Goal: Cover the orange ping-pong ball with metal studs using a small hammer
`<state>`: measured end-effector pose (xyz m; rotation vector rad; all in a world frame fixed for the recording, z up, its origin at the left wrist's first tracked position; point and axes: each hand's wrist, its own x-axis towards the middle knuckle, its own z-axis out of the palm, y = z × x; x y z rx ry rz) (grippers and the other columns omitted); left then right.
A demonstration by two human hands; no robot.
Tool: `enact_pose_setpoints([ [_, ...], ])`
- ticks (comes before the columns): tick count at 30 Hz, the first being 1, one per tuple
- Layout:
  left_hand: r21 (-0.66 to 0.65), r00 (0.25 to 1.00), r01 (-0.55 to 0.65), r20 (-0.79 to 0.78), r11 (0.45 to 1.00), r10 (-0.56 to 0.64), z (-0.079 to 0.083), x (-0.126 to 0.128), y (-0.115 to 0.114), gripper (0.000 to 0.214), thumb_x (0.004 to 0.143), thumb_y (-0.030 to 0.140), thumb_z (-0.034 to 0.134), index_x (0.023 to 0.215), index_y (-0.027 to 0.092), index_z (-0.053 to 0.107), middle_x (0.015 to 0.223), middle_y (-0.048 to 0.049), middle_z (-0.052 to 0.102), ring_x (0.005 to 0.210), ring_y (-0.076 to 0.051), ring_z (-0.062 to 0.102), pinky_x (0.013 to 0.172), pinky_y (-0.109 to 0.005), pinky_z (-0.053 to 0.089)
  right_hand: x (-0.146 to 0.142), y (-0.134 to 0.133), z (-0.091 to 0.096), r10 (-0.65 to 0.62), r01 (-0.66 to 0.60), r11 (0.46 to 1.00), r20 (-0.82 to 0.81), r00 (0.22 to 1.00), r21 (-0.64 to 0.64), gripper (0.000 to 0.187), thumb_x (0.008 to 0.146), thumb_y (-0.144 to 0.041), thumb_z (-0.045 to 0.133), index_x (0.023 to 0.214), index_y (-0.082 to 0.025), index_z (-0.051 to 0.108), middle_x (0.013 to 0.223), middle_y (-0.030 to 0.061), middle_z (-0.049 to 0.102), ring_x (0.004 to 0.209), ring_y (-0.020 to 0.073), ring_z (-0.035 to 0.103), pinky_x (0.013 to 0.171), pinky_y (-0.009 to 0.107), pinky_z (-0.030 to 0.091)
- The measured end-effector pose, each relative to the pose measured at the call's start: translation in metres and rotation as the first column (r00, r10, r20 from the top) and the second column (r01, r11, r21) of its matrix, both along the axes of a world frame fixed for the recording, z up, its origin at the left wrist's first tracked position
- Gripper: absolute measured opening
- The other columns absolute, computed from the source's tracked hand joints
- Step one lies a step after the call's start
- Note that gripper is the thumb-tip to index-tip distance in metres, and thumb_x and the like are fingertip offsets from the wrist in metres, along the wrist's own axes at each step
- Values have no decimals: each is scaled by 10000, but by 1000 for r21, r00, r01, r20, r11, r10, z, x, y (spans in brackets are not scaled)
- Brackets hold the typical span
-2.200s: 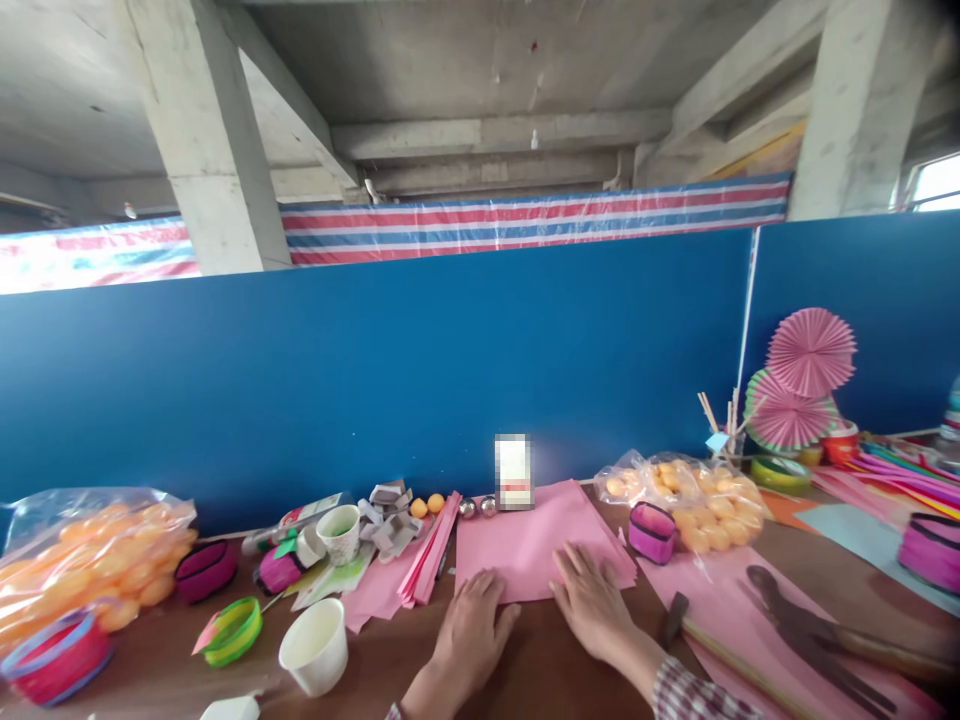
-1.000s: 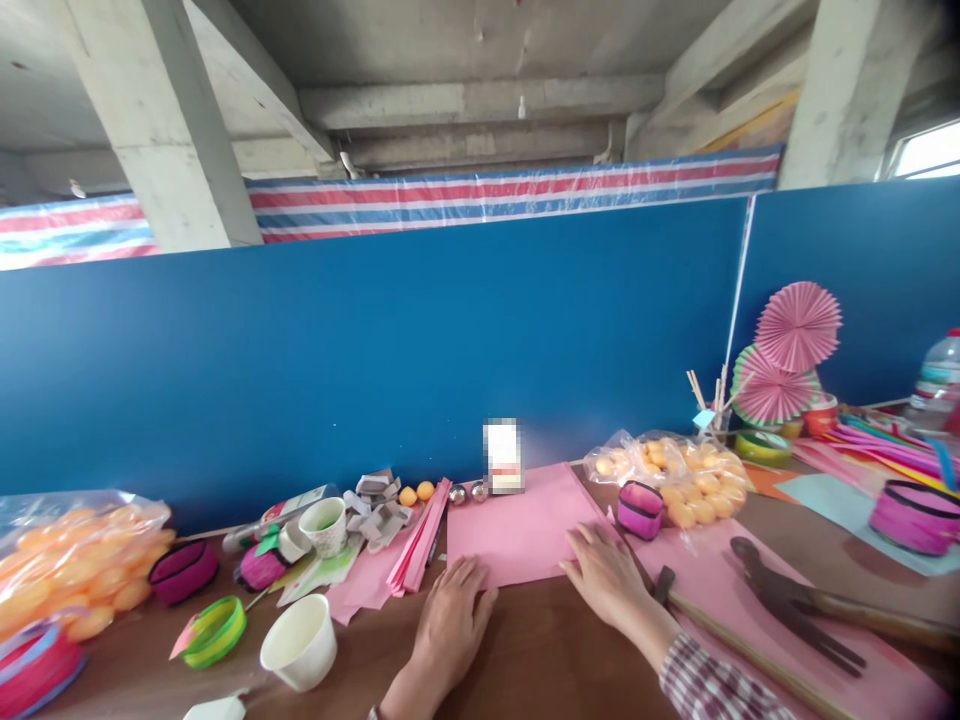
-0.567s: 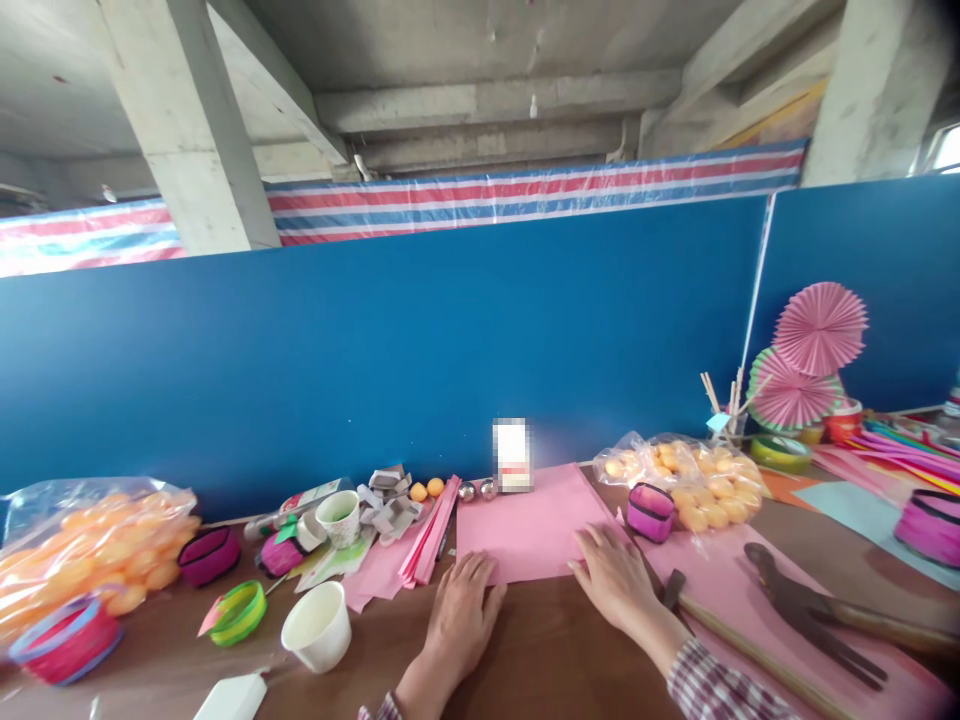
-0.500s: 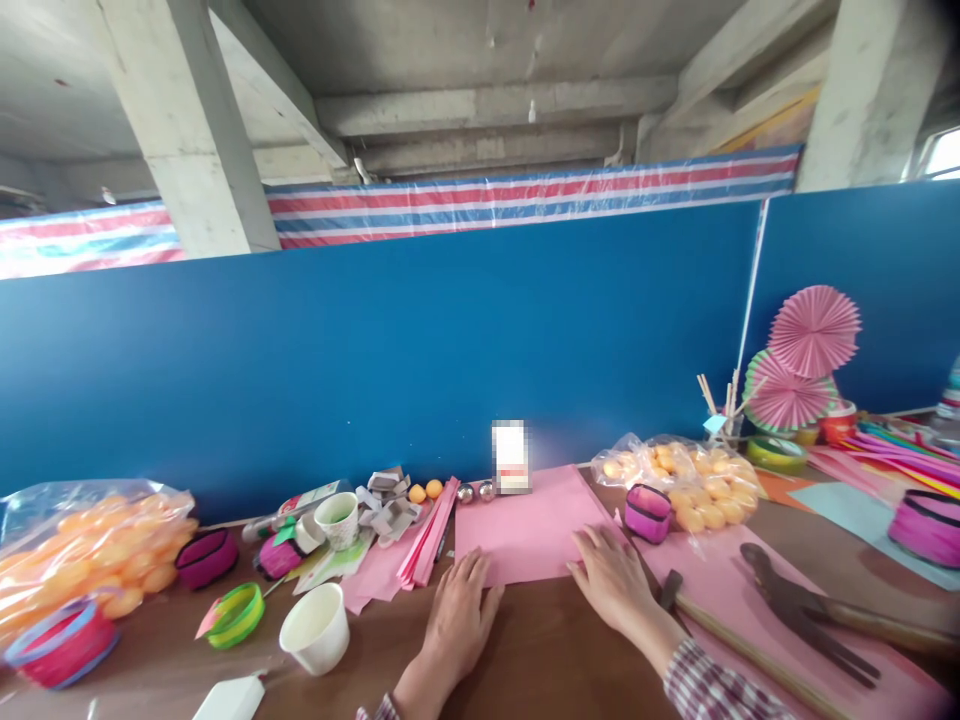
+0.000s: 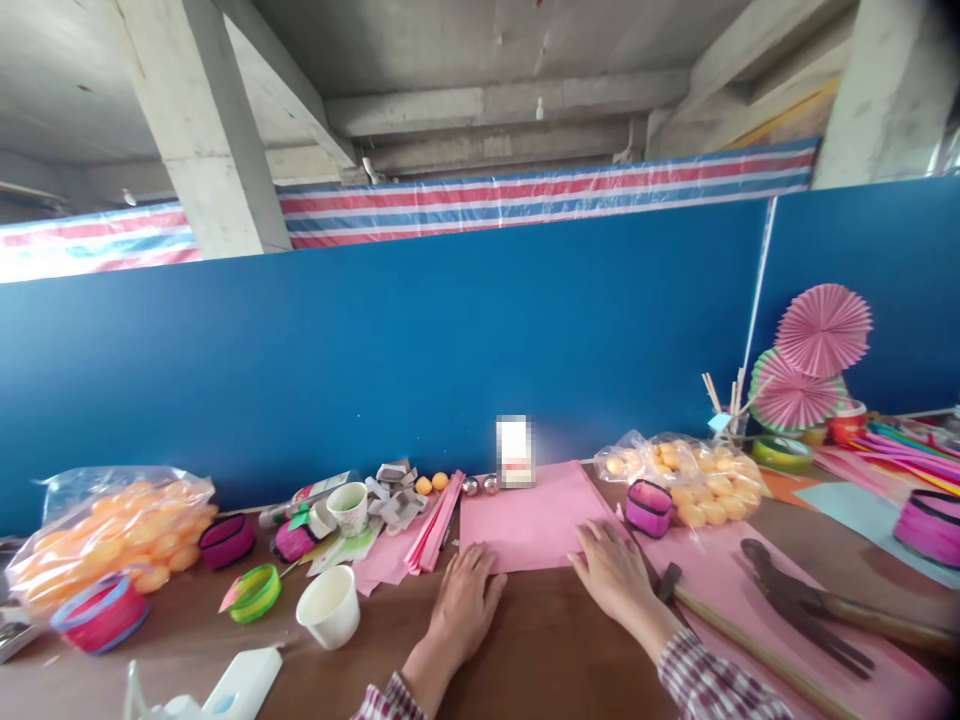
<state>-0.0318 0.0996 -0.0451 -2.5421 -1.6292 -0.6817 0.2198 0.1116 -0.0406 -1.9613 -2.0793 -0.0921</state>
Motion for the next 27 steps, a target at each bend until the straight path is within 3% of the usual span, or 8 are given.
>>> enact_pose_setpoints([
  [10,60,998,18,53,998,-22,5,1,-4,366,893,309,392,1204,156,509,1247,-137,555,1185,-267,484,985,-488,401,-1,0,-5,5,-7,999,39,999,53,409,858,-319,374,1236,-204,479,1314,97,471,1235,324,340,942,552,278],
  [14,147,998,5,69,989,-15,12,-3,-5,346,891,295,396,1194,172,508,1219,-131,568,1170,-268,493,986,-485,394,-7,-4,-1,158,-157,975,6,987,156,370,855,-278,387,1194,-211,517,1265,80,508,1218,285,373,977,462,296],
  [20,258,976,-199,144,945,166,15,-27,8,368,849,230,446,1213,187,471,1252,-128,529,1187,-285,461,958,-481,408,-22,-11,1,327,-306,906,-25,945,292,318,857,-254,419,1135,-185,557,1160,97,579,1159,271,447,944,421,373],
  [27,160,912,-396,189,904,365,2,-43,15,601,778,241,513,1339,170,309,1304,-161,468,1213,-325,413,975,-479,381,-31,-14,-10,399,-362,881,-66,915,304,288,857,-260,439,1092,-176,581,1095,89,617,1121,271,491,928,422,417],
])
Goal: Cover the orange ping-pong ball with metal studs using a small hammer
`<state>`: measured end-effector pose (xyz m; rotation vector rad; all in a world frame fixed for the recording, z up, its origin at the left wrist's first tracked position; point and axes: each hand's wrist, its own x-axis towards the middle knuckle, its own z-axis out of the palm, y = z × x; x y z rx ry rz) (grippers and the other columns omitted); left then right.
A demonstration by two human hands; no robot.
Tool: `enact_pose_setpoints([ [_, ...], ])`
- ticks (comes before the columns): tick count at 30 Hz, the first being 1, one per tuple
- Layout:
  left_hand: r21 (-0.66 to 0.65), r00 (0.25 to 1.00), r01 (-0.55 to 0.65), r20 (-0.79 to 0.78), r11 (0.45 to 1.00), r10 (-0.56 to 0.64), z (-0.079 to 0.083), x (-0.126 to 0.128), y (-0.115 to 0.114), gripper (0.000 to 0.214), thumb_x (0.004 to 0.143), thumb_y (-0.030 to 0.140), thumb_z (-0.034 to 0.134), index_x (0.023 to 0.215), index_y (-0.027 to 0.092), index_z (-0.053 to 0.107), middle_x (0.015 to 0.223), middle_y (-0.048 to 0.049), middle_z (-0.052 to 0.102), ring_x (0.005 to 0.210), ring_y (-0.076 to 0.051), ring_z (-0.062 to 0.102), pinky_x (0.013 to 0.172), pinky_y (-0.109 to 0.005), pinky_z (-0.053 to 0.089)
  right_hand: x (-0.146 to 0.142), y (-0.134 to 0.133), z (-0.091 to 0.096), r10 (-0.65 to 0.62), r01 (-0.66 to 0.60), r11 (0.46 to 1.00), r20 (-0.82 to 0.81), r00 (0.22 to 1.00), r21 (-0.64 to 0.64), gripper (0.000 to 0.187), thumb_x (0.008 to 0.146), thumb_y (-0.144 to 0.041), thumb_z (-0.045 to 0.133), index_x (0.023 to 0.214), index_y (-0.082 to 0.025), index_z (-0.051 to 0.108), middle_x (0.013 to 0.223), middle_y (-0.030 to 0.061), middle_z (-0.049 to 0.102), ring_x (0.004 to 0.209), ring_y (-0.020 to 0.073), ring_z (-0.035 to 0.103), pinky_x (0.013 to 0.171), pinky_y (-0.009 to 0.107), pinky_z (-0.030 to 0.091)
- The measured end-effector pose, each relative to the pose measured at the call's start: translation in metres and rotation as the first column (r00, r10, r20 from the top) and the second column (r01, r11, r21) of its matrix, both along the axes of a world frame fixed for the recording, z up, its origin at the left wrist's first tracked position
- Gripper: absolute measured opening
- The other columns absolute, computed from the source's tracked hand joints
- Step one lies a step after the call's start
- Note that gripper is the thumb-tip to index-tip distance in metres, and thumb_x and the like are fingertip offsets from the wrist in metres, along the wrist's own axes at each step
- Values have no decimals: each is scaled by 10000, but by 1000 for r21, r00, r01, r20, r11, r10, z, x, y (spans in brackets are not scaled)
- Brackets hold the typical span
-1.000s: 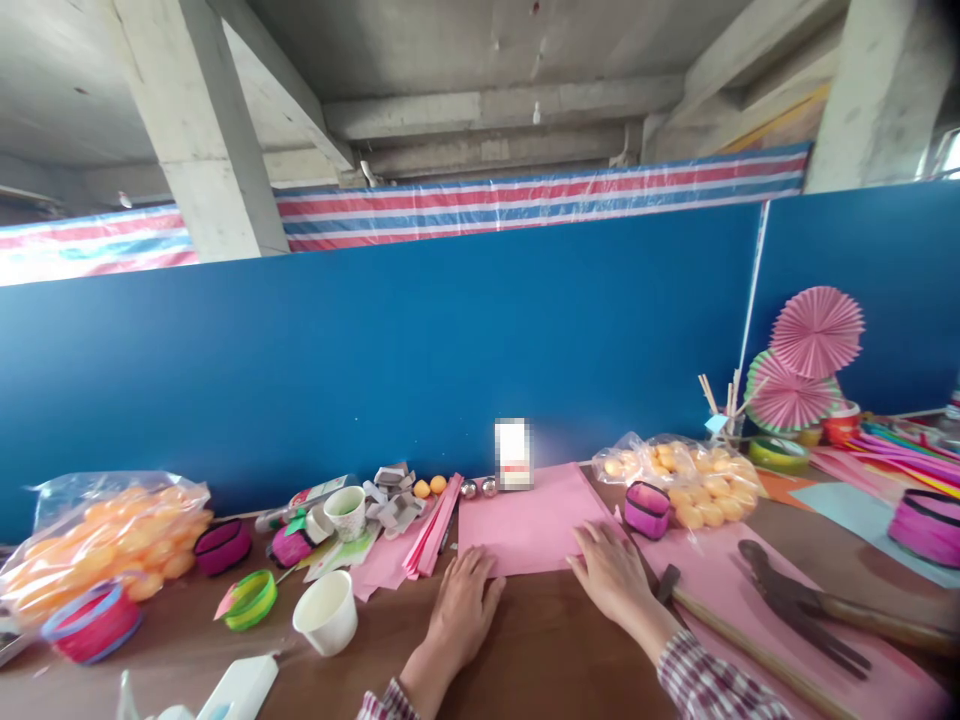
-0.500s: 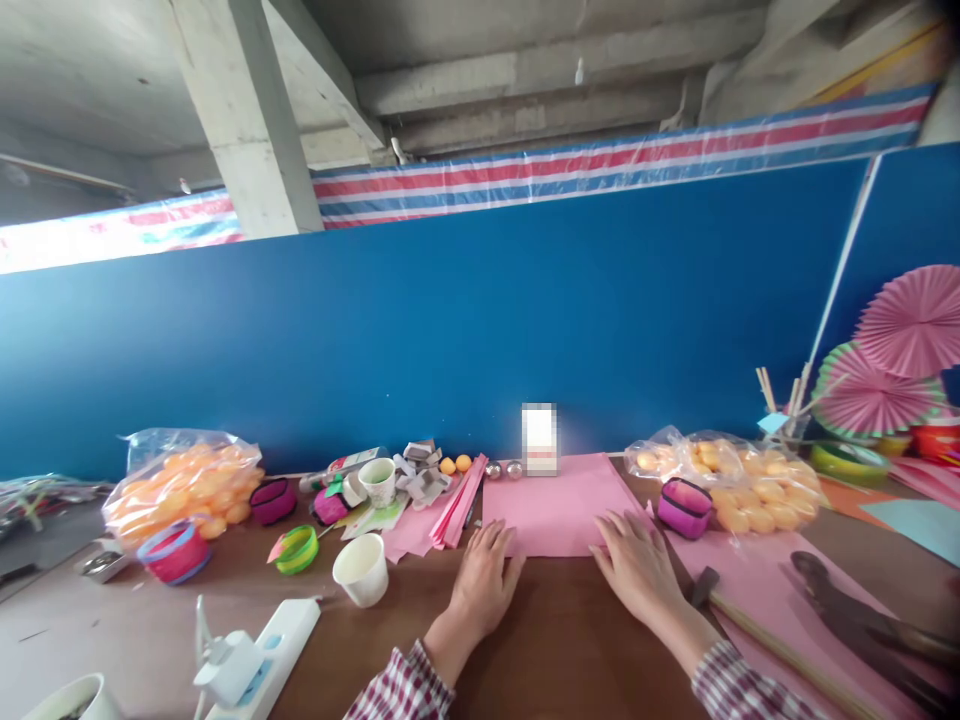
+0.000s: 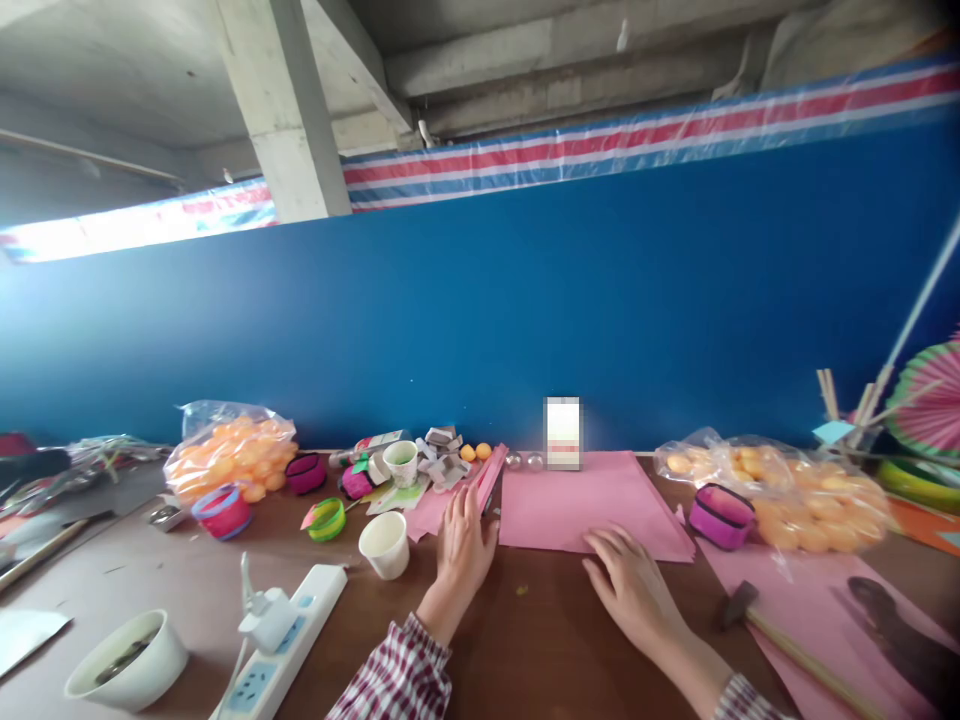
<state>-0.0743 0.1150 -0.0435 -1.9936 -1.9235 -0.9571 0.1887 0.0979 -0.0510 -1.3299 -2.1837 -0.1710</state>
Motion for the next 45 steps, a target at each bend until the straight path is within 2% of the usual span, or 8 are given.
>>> enact_pose_setpoints([
  [3,-78,999,-49,-11,996,49,-1,-1,-3,593,765,241,526,1324,186,338,1297,-152,478,1192,-328,430,979,-479,365,0,1,-4,58,-58,998,-11,998,-9,263,858,-267,440,1048,-184,603,1058,88,635,1089,263,521,910,414,436],
  [9,-200,997,-67,11,977,71,2,-5,-6,503,782,189,478,1275,119,407,1244,-180,512,1117,-310,496,911,-421,423,2,2,-7,83,-83,996,-8,997,-44,274,859,-287,442,1050,-179,607,1061,96,630,1005,238,572,885,405,458],
  [17,-253,997,-57,43,966,70,10,-8,-6,392,801,97,411,1176,167,500,1149,-112,572,1052,-224,547,842,-314,446,1,3,-7,72,-73,996,-12,997,-56,270,855,-295,443,1042,-193,609,1059,91,624,990,233,578,867,396,466],
  [24,-268,995,-70,48,961,86,11,-9,-6,324,836,121,404,1113,184,560,1081,-92,604,969,-208,576,732,-269,463,2,3,-6,75,-77,995,-25,997,-58,261,855,-292,439,1031,-201,609,1052,87,627,976,225,589,852,379,473],
  [30,-265,997,-73,6,961,77,13,-7,-6,336,831,83,384,1082,159,593,1085,-99,609,993,-207,566,822,-280,449,1,4,-7,75,-76,997,-31,997,-34,256,847,-296,449,1021,-206,615,1035,77,636,962,220,598,845,369,475],
  [38,-245,985,-167,-73,955,153,12,-6,-5,347,848,97,350,1098,104,591,1114,-144,604,988,-246,573,842,-340,466,3,3,-7,82,-84,996,-48,995,-41,257,844,-304,453,1021,-210,615,1035,80,635,958,222,597,842,366,471],
  [41,-219,985,-160,-105,963,140,10,-6,-4,320,848,122,383,1079,127,604,1120,-125,607,974,-227,582,866,-324,459,2,3,-5,77,-81,994,-63,995,-67,243,843,-287,457,1015,-212,612,1039,83,628,963,228,591,844,379,466],
  [45,-174,986,-117,-135,978,95,11,-5,-7,303,843,160,399,1061,123,606,1170,-153,577,1001,-259,571,836,-361,474,-2,-4,7,49,-60,992,-104,993,-112,222,831,-210,463,1001,-222,606,1032,71,618,969,227,569,856,394,449],
])
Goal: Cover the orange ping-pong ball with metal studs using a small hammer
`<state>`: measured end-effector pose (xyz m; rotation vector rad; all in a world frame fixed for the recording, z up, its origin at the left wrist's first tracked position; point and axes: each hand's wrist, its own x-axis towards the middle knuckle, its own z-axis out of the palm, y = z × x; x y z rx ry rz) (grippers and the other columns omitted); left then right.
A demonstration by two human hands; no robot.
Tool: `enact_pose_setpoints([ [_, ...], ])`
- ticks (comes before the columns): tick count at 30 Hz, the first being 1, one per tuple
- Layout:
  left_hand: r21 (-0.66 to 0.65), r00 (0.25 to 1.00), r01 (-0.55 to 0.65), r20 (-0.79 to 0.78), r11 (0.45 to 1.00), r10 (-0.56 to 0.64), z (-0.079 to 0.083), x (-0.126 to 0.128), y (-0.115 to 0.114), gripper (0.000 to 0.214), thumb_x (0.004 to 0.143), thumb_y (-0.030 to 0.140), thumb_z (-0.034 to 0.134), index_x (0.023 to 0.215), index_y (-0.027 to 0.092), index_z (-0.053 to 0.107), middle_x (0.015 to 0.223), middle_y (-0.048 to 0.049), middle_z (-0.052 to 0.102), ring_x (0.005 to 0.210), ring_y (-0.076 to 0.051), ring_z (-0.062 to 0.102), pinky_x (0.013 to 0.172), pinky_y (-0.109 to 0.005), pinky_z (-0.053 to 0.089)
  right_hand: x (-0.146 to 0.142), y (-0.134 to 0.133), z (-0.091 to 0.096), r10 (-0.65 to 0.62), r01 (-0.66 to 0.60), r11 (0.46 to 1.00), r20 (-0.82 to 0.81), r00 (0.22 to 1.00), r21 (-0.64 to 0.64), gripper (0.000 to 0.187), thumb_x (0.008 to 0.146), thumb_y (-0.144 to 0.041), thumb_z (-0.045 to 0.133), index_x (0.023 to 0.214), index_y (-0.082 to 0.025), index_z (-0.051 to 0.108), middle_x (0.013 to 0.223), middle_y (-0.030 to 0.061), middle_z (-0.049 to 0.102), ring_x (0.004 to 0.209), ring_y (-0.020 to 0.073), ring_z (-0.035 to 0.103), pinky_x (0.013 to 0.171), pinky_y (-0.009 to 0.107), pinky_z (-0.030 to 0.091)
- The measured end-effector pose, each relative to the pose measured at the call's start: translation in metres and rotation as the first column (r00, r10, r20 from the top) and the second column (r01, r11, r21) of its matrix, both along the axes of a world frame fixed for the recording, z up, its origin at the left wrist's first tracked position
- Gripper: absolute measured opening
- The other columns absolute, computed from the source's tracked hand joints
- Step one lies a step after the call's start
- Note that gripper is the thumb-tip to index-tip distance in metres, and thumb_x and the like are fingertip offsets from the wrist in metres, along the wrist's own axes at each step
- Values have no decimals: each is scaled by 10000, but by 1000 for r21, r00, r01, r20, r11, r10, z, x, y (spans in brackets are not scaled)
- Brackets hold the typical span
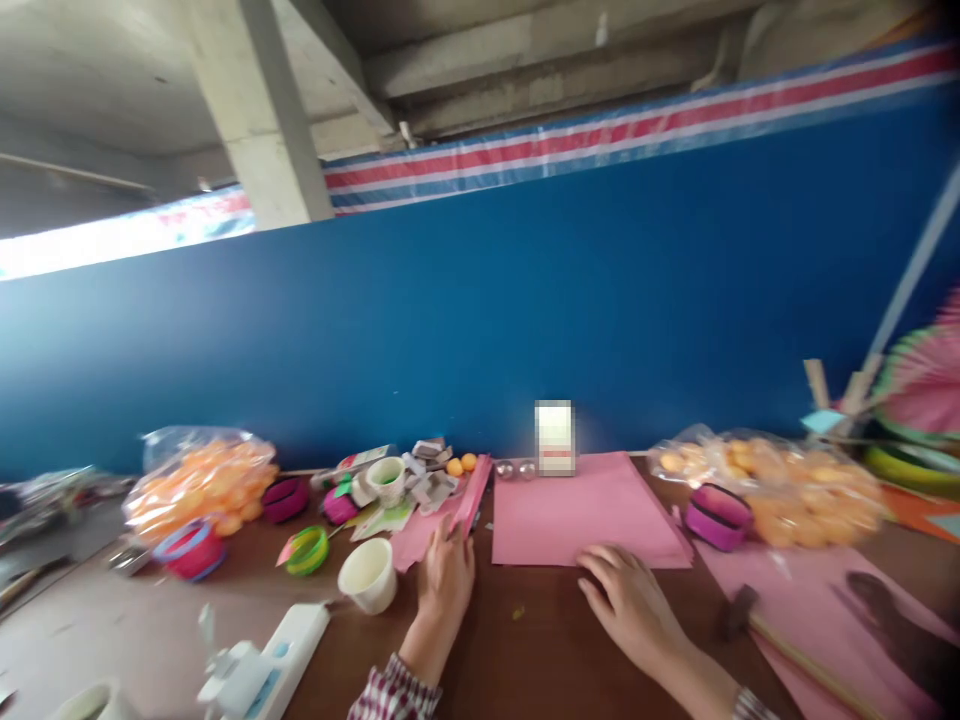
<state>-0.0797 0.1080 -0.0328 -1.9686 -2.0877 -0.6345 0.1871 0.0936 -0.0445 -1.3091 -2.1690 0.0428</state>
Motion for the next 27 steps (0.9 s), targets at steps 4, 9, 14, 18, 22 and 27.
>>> enact_pose_setpoints([
  [4,122,994,21,-112,992,-7,3,1,0,325,847,248,410,1089,136,595,1144,-171,594,1000,-317,558,811,-445,468,-4,-6,15,-23,20,999,-70,997,-41,215,801,-147,493,968,-221,607,972,50,618,934,208,560,857,385,444],
  [9,239,975,156,-192,958,-110,-4,1,4,351,840,303,421,1127,148,553,1114,-150,617,1005,-310,560,868,-466,431,2,-12,37,-3,10,1000,-205,979,29,274,780,-99,497,1019,-211,570,992,50,602,965,189,546,878,363,451],
  [14,287,940,339,-145,896,-310,-19,-4,13,335,842,291,419,1126,147,523,1127,-151,601,1038,-285,557,879,-442,446,33,-26,63,-53,82,992,-281,958,91,296,818,-122,457,1093,-207,528,1059,71,591,1013,186,543,896,357,454],
  [18,297,932,361,-80,884,-354,-27,-7,20,316,841,312,429,1116,182,516,1103,-134,609,1033,-284,564,874,-456,458,65,-42,65,-181,208,976,-289,940,63,269,838,-161,442,1086,-213,535,1069,76,602,1008,203,558,870,364,472],
  [22,288,933,359,-70,888,-354,-25,-6,20,318,836,314,440,1092,151,536,1084,-145,617,1025,-291,567,883,-466,450,77,-58,53,-239,250,968,-283,929,2,243,858,-225,439,1078,-222,542,1063,79,614,1001,211,572,847,359,490],
  [27,270,936,351,-68,897,-346,-18,0,12,332,835,272,442,1126,144,536,1102,-142,613,1041,-279,561,902,-461,438,66,-67,40,-194,215,975,-250,948,58,254,855,-261,444,1087,-220,539,1046,89,627,981,220,591,829,357,505],
])
